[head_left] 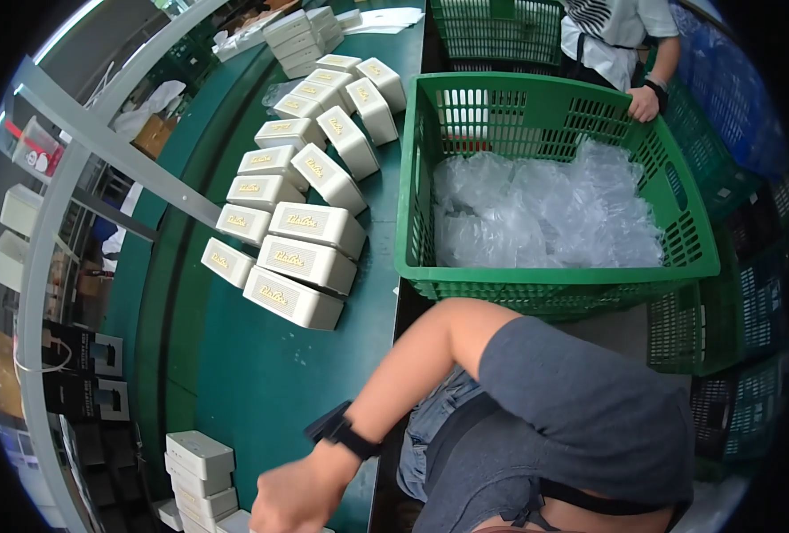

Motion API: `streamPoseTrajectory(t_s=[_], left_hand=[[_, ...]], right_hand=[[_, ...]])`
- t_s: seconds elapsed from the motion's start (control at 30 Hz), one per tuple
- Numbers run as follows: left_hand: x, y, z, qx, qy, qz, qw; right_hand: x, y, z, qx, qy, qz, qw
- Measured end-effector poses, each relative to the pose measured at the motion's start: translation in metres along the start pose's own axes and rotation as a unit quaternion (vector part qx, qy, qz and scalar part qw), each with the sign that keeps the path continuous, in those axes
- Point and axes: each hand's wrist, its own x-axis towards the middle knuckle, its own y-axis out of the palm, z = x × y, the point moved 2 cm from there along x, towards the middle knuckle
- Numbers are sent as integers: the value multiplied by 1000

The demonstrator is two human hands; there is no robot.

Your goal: The person picks up a white speaker, turns it over to inspect all sides, and presses the buttons on the side. They then place the speaker back on the table and repeat the process with another speaker.

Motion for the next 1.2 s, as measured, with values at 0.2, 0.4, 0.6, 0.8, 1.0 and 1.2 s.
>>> streamPoseTrajectory(t_s=[0.2,0.4,0.6,0.8,1.0,1.2], left_hand=[[2,-11,1,-183,8,46,982],[-6,-59,17,-364,-47,99,925],[14,-145,21,-489,-58,89,866],[31,-133,-11,-495,-68,-48,865],[49,-119,-30,-552,-41,-231,800],[13,-157,-10,-614,-19,-537,578]], right_hand=[[-13,7,-1,-13,-144,279,949],[-77,-23,-12,-49,-67,276,957],[-111,-42,-24,-16,22,263,964],[-107,-53,-25,-7,49,230,972],[-101,-65,-22,6,42,236,971],[-96,-74,-22,30,100,256,961]])
